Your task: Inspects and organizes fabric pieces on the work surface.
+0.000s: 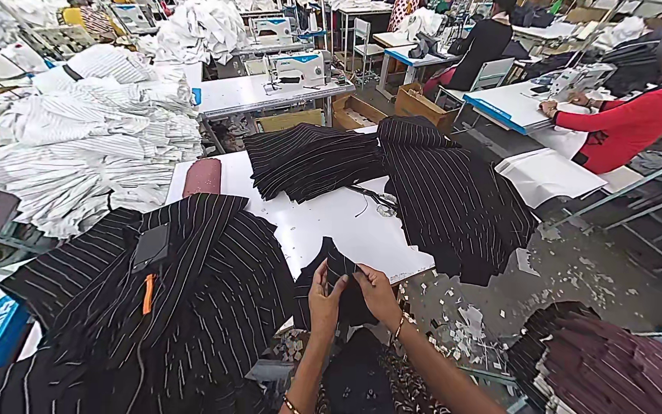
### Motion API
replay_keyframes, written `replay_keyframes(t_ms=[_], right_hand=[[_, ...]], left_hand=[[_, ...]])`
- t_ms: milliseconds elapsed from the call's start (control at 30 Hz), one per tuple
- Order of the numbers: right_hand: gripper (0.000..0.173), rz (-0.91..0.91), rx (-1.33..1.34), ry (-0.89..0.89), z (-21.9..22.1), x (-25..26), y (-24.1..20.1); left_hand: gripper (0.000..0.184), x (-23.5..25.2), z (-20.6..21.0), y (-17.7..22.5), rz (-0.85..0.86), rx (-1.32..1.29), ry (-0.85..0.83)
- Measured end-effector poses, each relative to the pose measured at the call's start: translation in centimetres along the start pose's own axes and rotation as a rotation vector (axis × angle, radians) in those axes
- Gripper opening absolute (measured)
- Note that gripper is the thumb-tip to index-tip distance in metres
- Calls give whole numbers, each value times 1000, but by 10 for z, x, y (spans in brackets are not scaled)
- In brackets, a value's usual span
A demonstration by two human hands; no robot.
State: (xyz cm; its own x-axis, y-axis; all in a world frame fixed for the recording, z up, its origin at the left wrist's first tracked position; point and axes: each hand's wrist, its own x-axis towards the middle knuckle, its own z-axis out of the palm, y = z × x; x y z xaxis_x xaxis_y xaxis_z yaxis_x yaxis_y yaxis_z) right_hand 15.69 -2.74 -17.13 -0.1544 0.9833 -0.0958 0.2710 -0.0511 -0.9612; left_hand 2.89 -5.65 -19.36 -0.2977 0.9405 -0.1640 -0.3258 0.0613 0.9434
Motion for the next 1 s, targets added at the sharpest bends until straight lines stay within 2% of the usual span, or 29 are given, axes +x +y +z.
replay_keyframes(t_ms=[67,100,267,367,433,500,600,667,700,767,867,933,1000], right_hand=[[24,-7,48,42,-2,3,5],[23,-28,61,89,-8,7,7],[22,-96,-4,441,-74,34,0],[26,-98,-166,526,-123,47,-9],[25,-130,-303,465,-145,54,-17],[26,-205,-395,343,-159,57,-37],[29,-298,-407,249,-170,76,-67],[18,-257,-344,234,-164,97,-75],[27,-185,-356,198,-156,109,-75],[31,-30,-364,103,-134,140,-64],[31,128,-365,-2,-99,197,-29],[33,131,-382,-13,-81,228,-9],[30,60,-432,14,-64,245,9]], left_hand=[[22,3,-1,3,-26,-42,166],[12,5,-6,6,-37,-70,202],[25,-3,-49,32,-34,-129,357],[28,-4,-91,51,84,-13,517],[22,-8,-116,64,244,149,568],[17,-15,-132,84,402,306,552],[9,-20,-147,114,547,358,537],[9,-9,-156,118,590,396,547],[17,2,-161,114,607,448,537],[28,32,-175,99,592,610,531],[30,88,-192,80,456,829,563],[33,120,-198,74,283,970,556],[35,138,-187,71,110,1155,533]])
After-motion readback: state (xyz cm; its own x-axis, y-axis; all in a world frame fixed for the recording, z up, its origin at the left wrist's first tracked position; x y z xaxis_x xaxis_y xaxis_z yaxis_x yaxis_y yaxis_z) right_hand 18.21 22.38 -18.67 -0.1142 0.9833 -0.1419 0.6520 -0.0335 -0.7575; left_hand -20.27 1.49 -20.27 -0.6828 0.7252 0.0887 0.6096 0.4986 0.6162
